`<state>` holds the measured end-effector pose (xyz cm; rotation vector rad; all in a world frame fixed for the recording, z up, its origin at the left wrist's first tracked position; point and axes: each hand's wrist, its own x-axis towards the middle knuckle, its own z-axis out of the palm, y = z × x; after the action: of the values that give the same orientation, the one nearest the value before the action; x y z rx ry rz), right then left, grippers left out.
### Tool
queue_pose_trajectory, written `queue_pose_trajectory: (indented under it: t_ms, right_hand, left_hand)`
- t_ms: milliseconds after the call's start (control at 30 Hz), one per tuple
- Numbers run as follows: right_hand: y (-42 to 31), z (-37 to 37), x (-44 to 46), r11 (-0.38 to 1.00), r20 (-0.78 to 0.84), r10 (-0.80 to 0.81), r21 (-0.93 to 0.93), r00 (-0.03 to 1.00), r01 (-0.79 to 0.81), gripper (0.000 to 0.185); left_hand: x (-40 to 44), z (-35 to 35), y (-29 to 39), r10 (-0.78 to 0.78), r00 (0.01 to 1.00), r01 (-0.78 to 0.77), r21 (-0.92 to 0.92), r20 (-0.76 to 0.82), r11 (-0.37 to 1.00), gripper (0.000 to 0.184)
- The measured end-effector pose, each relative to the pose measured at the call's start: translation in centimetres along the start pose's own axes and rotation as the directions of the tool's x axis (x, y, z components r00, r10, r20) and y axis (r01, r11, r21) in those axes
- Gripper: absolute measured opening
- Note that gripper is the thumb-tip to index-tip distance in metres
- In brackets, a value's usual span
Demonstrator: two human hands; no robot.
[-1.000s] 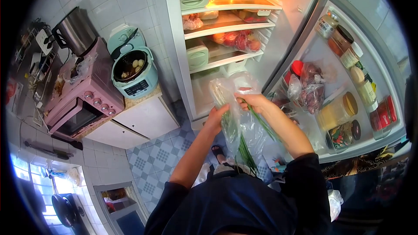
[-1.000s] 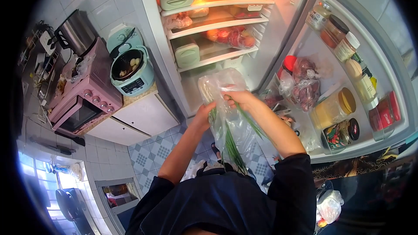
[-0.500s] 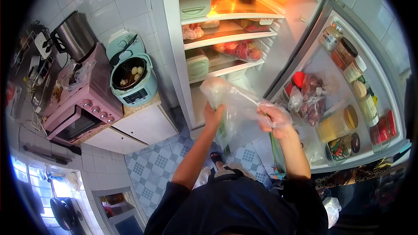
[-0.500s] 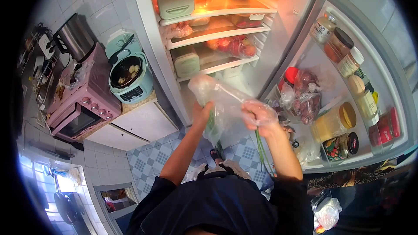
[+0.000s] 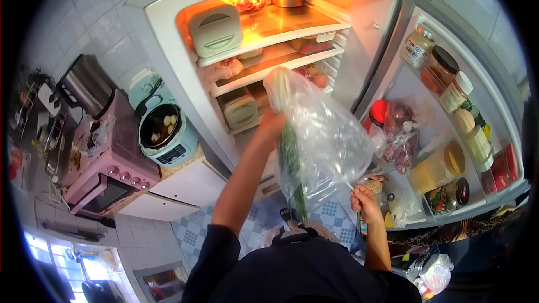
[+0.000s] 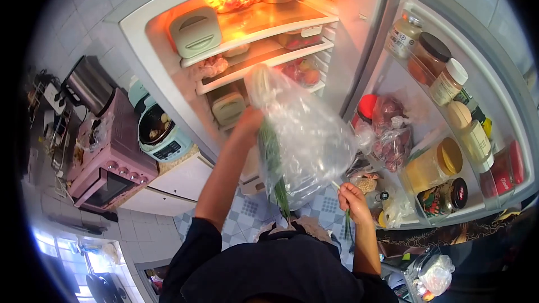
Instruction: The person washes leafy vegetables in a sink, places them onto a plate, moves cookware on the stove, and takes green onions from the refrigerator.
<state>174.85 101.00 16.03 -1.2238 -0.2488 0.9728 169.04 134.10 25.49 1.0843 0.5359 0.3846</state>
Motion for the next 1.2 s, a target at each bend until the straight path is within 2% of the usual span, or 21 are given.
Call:
queue_pose_trajectory:
  t_ms: [33,100,200,233,300,333,400,467,500,567,600,667,700,733,767,800,867,967,1033,1133,1200]
  right_hand:
    - [-0.2,0.6,0.5,0.998,-0.015,-0.045,0.038,0.999,0.045,0.019]
    - [-0.1,1.1,1.6,0.992,-0.008,-0.104,0.07,0.995,0.104,0.019]
    - [0.1,2.0,3.7,0.968,-0.023,-0.207,0.143,0.978,0.208,0.02]
    - [0.3,2.2,4.4,0.939,-0.068,-0.268,0.205,0.961,0.276,0.019]
    - [0.0,3.0,5.8,0.882,-0.142,-0.337,0.297,0.931,0.365,0.018]
    - [-0.5,3.7,6.4,0.868,-0.137,-0.405,0.254,0.904,0.427,0.016]
    - [-2.2,6.2,7.5,0.826,-0.139,-0.522,0.165,0.841,0.54,0.018]
    - [-4.2,8.1,9.3,0.712,0.001,-0.688,0.195,0.726,0.675,0.047]
    - [-5.2,9.3,10.2,0.729,-0.045,-0.671,0.139,0.74,0.67,0.061]
    - [-9.1,11.9,10.4,0.801,0.089,-0.595,0.145,0.799,0.581,0.067]
    - [-9.4,13.0,11.5,0.798,0.086,-0.599,0.153,0.796,0.583,0.067]
    - [-9.5,14.8,13.8,0.679,0.033,-0.73,-0.085,0.683,0.73,0.059]
    - [-9.7,15.1,14.5,0.678,0.039,-0.73,-0.077,0.682,0.731,0.059]
    - [-10.0,15.4,15.1,0.609,0.025,-0.785,-0.152,0.619,0.778,0.049]
    - [-10.3,15.8,15.8,0.533,0.017,-0.835,-0.225,0.55,0.816,0.039]
    - [-11.0,16.2,16.2,0.533,0.023,-0.835,-0.215,0.55,0.818,0.039]
    - [-12.7,17.0,16.7,0.484,-0.021,-0.868,-0.256,0.496,0.837,0.027]
    - [-14.1,17.8,18.5,0.474,0.014,-0.872,-0.231,0.49,0.85,0.023]
    - [-14.9,18.3,19.4,0.449,-0.006,-0.889,-0.206,0.458,0.869,0.022]
    - [-15.6,19.0,20.1,0.405,-0.037,-0.913,-0.204,0.406,0.891,0.021]
    - [-15.5,19.4,20.4,0.391,-0.05,-0.919,-0.224,0.391,0.893,0.021]
  left_hand:
    - [1.7,0.1,1.1,0.0,1.0,0.0,0.009,0.005,1.0,0.018]
    - [5.0,0.1,3.3,-0.038,0.928,0.128,-0.222,0.371,0.967,0.016]
    - [7.5,0.8,8.0,0.089,0.863,0.088,-0.322,0.497,0.943,0.015]
    - [8.3,0.6,9.4,0.07,0.834,0.124,-0.309,0.547,0.943,0.017]
    - [9.7,0.8,11.1,0.07,0.863,0.038,-0.201,0.501,0.979,0.016]
    - [10.8,0.8,11.6,0.072,0.89,-0.032,-0.095,0.451,0.995,0.016]
    - [13.7,0.6,11.2,0.064,0.915,-0.039,-0.07,0.399,0.997,0.019]
    - [15.7,1.5,10.4,0.178,0.983,-0.179,-0.013,-0.041,0.984,0.02]
    - [19.4,0.4,9.3,0.294,0.954,-0.295,-0.012,-0.056,0.955,0.022]
    - [22.4,-0.1,8.3,0.358,0.932,-0.354,0.078,-0.06,0.932,0.023]
    - [23.4,-0.3,7.9,0.421,0.904,-0.407,0.159,-0.069,0.9,0.024]
    - [24.6,-1.2,7.3,0.544,0.835,-0.497,0.318,-0.078,0.808,0.026]
    - [24.4,-1.3,7.5,0.605,0.793,-0.533,0.394,-0.078,0.749,0.028]
    - [24.1,-1.6,7.7,0.663,0.745,-0.561,0.468,-0.075,0.683,0.029]
    - [23.4,-2.4,7.9,0.67,0.738,-0.563,0.475,-0.08,0.676,0.029]
    - [20.3,-1.9,8.7,0.58,0.814,-0.441,0.629,-0.021,0.641,0.03]
    - [13.0,1.0,9.6,0.508,0.861,-0.394,0.673,0.031,0.626,0.031]
    - [7.1,4.4,8.8,0.593,0.805,-0.525,0.49,0.019,0.696,0.029]
    - [7.4,4.0,8.1,0.632,0.775,-0.577,0.404,-0.004,0.71,0.028]
    - [9.2,2.0,7.7,0.634,0.771,-0.574,0.5,0.063,0.648,0.024]
    - [10.4,2.0,8.7,0.547,0.808,-0.497,0.752,0.219,0.433,0.019]
